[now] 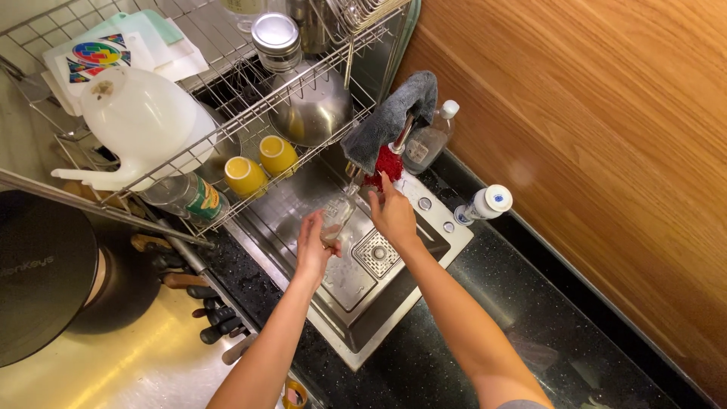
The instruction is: Cleaning a kitchen counter with a cloth after washing dishes.
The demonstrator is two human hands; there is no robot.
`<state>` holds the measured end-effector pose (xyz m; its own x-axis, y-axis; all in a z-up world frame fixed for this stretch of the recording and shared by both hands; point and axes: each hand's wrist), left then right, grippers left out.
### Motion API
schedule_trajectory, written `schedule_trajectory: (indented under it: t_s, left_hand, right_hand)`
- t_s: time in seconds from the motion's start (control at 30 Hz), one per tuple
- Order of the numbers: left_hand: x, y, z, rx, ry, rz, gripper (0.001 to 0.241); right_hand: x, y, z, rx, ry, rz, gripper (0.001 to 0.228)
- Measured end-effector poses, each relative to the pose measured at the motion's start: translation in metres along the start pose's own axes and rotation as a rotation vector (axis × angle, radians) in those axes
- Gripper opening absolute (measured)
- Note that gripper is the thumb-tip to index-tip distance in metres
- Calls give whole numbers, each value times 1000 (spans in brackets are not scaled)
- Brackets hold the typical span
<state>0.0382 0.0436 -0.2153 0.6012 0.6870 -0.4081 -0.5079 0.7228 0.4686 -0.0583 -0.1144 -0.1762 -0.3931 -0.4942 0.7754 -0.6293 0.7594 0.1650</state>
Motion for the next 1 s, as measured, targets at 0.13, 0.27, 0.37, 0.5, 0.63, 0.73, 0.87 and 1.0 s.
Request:
schedule_trajectory:
  t_s: [0.13, 0.27, 0.37, 0.5, 0.63, 0.73, 0.87, 1.0]
  left_hand:
    - [-1, 1, 4, 68, 87, -8, 47]
    - [-2, -4, -3, -2, 59, -32, 43]
    - [2, -21, -26, -88, -347, 40, 45]
    - [-1, -20, -48, -665, -637, 61, 36]
    - [-17, -14, -41, -885, -845, 174, 39]
    - [-38, -2, -4, -599, -671, 181, 40]
    - [-22, -48, -30, -423, -327, 259, 50]
    - [4, -98, -45, 314, 154, 62, 52]
  right_hand:
    - [-19, -3, 21, 160, 15, 124, 56]
    - [-46, 11, 8, 41, -382, 67, 47]
    - [-98, -4, 23, 8, -931, -89, 46]
    - [-116, -46, 28, -220, -1233, -161, 45]
    - [-142, -87, 48, -398, -1619, -366, 40]
    - [-115, -68, 28, -359, -1809, -427, 32]
    - [-72, -37, 2, -337, -1915, -523, 23]
    - [-103, -54, 27, -282, -1545, -403, 20]
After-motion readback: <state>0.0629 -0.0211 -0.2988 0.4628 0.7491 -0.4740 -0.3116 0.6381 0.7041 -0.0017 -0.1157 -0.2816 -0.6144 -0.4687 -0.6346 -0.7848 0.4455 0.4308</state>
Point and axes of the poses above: each hand's wrist, its own y-axis away from the middle knuckle, its own x-axis out of the back of the hand, z = x × y, and after that the axes turned 9 degrees about -z, right-handed
